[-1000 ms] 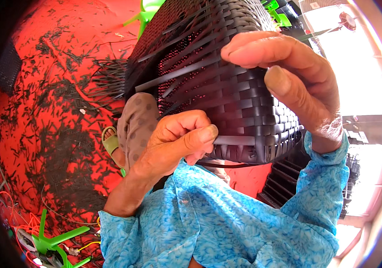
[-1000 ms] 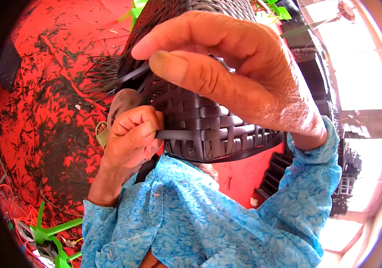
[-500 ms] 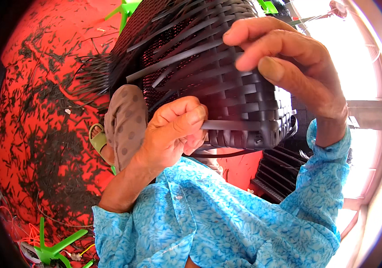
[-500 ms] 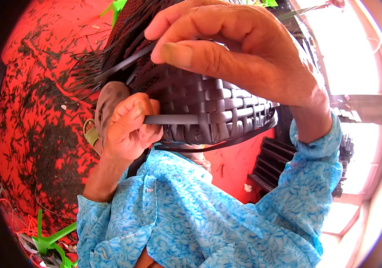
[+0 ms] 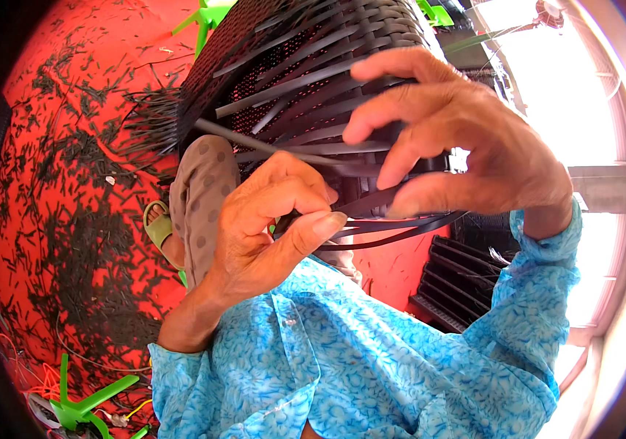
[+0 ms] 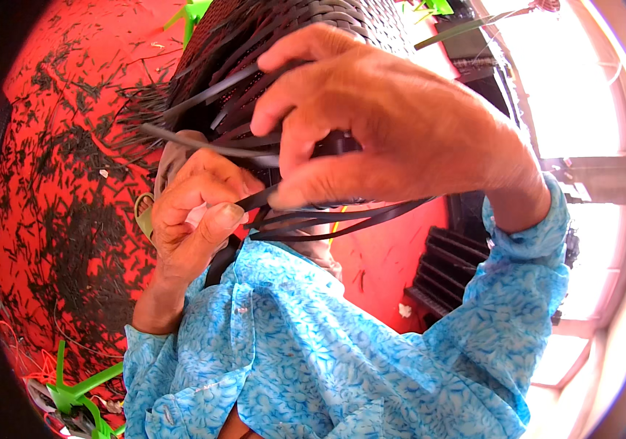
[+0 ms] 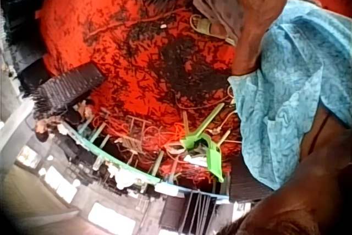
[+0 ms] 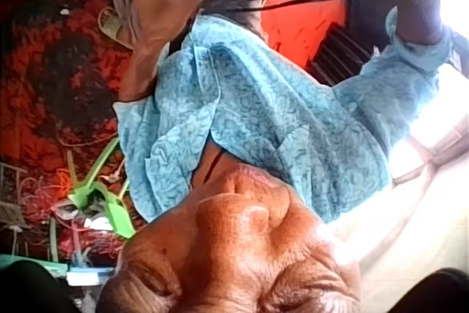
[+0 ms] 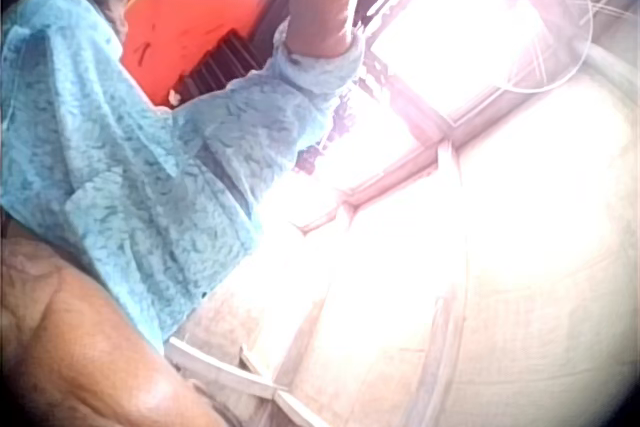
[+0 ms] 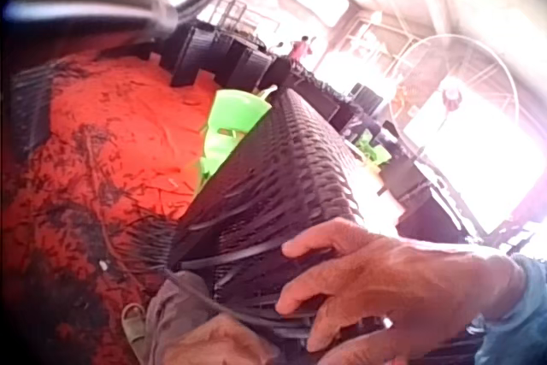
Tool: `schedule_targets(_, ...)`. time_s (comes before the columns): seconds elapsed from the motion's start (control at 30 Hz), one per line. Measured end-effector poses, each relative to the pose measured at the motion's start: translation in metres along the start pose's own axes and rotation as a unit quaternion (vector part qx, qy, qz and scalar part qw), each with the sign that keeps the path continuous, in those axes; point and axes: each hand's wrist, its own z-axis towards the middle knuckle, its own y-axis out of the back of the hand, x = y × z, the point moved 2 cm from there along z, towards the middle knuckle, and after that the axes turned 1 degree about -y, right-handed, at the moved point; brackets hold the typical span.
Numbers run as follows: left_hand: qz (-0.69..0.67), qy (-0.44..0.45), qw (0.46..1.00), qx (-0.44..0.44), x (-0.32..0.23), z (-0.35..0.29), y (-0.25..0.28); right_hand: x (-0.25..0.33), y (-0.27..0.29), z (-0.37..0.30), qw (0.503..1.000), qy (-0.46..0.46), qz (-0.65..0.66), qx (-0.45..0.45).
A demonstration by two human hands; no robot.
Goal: The person weaves plastic rattan strips into a woven furniture frame by hand, tucking and threading the strip ends through the weave to secure the edges.
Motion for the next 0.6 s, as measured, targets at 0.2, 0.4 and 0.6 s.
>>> schedule_targets(0.2, -0.054, 0.014, 0.998, 0.007, 0.002, -0.004, -0.005, 0.006, -0.009, -0.008, 0.994, -0.102, 0.013, -0.027)
schedule_targets(0.4, 0.011, 0.013, 1.000, -0.015, 0.009, -0.010, -0.017, 0.008, -0.003, -0.007, 0.987, -0.153, 0.033, -0.028)
schedule_targets(0.6, 0.101, -0.004, 0.995, -0.023, 0.009, -0.007, -0.023, 0.012, -0.002, -0.003, 0.988, -0.142, 0.038, -0.053)
